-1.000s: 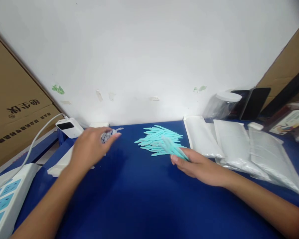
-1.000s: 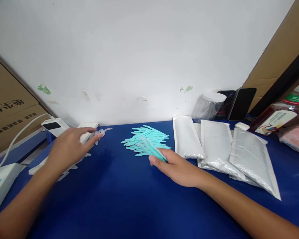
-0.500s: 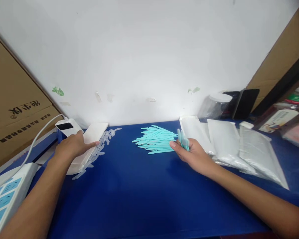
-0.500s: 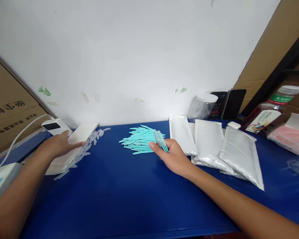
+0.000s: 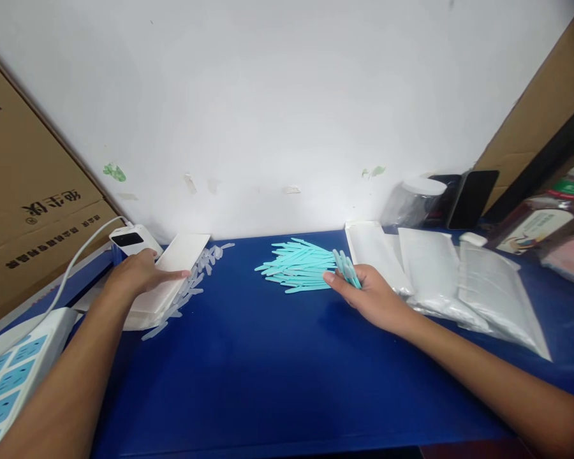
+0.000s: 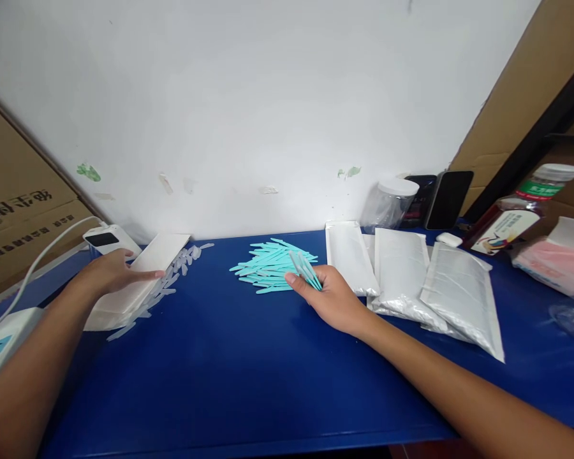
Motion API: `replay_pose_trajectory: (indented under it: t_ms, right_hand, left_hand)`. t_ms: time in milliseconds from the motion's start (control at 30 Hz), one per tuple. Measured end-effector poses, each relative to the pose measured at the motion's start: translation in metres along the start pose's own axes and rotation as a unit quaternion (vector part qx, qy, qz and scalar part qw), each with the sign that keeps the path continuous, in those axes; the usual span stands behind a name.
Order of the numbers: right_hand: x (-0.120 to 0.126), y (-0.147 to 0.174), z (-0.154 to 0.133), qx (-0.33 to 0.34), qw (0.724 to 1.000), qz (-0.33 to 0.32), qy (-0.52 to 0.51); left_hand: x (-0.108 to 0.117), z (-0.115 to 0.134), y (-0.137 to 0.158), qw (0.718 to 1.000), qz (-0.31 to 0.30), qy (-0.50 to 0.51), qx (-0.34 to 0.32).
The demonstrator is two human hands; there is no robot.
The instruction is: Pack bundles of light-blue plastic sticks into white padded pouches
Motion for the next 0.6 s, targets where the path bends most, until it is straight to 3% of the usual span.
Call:
replay_pose_trajectory:
  t_ms: [133,233,333,400,467,600]
  right_hand:
    - [0.000,0.000,0.000,-0.002,1.000,0.004,0.002]
    - [0.000,0.000,0.001,-0.009,1.000,0.002,0.001]
    - [0.002,-0.001,0.001,-0.009,1.000,0.001,-0.008]
    - [0.004,0.000,0.000,-0.007,1.000,0.000,-0.012]
    - [0.003,0.001,-0.001,-0.010,1.000,-0.008,-0.006]
    - [-0.012,0.006,-0.005,-0.018,0.997,-0.078,-0.005]
  left_hand:
    - [0.004,-0.001,0.002,0.999,0.004,0.034,0.010]
    - [0.016,-0.003,0.007,0.993,0.074,0.084,0.021]
    - [0.023,-0.002,0.015,0.962,0.120,0.242,0.041]
    - [0.018,0.006,0.019,0.902,0.106,0.414,0.066]
    - [0.014,0.025,0.022,0.820,0.111,0.554,0.088]
    - [0.001,0.083,0.035,0.701,0.186,0.683,0.090]
Point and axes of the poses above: each hand's wrist, its own y-axis away from the middle knuckle, its own x-axis out of the back of the hand, z = x × y, the point moved 8 cm from there along -y, towards the middle knuckle, and after that the axes turned 14 degrees about -x, right-handed, at the moved point
